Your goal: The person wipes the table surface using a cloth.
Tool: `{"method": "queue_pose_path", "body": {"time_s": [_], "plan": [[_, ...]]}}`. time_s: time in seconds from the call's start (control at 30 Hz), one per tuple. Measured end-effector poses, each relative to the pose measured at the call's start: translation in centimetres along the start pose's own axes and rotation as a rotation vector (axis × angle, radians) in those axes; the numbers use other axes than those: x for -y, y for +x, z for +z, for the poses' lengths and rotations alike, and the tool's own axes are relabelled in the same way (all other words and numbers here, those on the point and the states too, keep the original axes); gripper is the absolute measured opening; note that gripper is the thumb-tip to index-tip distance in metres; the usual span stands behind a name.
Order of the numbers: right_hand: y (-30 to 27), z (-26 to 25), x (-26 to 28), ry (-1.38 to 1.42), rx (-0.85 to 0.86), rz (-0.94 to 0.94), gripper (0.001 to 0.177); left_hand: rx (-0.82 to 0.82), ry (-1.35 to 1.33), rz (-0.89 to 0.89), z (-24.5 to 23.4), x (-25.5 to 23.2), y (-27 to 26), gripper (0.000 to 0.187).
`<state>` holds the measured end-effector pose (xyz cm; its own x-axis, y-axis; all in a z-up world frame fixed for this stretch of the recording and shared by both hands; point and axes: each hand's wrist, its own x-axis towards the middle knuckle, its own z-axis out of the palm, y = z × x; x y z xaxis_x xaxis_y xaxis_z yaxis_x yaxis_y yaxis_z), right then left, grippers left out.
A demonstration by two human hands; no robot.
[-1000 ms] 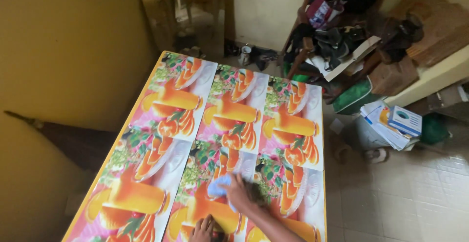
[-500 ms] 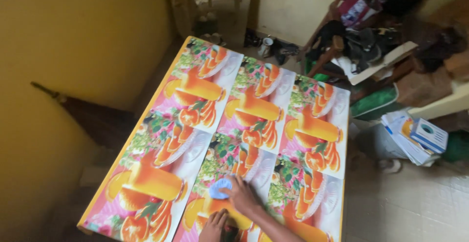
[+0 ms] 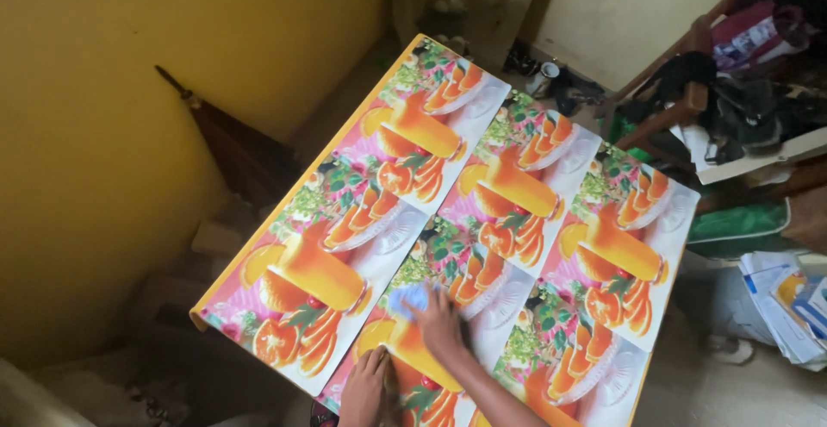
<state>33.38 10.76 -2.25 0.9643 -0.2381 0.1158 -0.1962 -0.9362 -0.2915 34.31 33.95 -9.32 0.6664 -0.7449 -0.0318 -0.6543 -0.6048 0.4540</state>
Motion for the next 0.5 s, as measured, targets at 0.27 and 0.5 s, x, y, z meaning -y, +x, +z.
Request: {"method": "queue_pose_path", "body": {"time_s": [0.27,0.5], "plan": [[8.9,-1.0,-7.0,-0.066,-0.369,0.308,0.053,-0.236,-0.036,0.135,3.0,2.9,-0.6,0.045],[7.7,0.8,-4.9,-0.151,-0.079,0.314,0.050,-0.427,0.143,0.209,7.4,5.2,-0.8,0.040]]}}
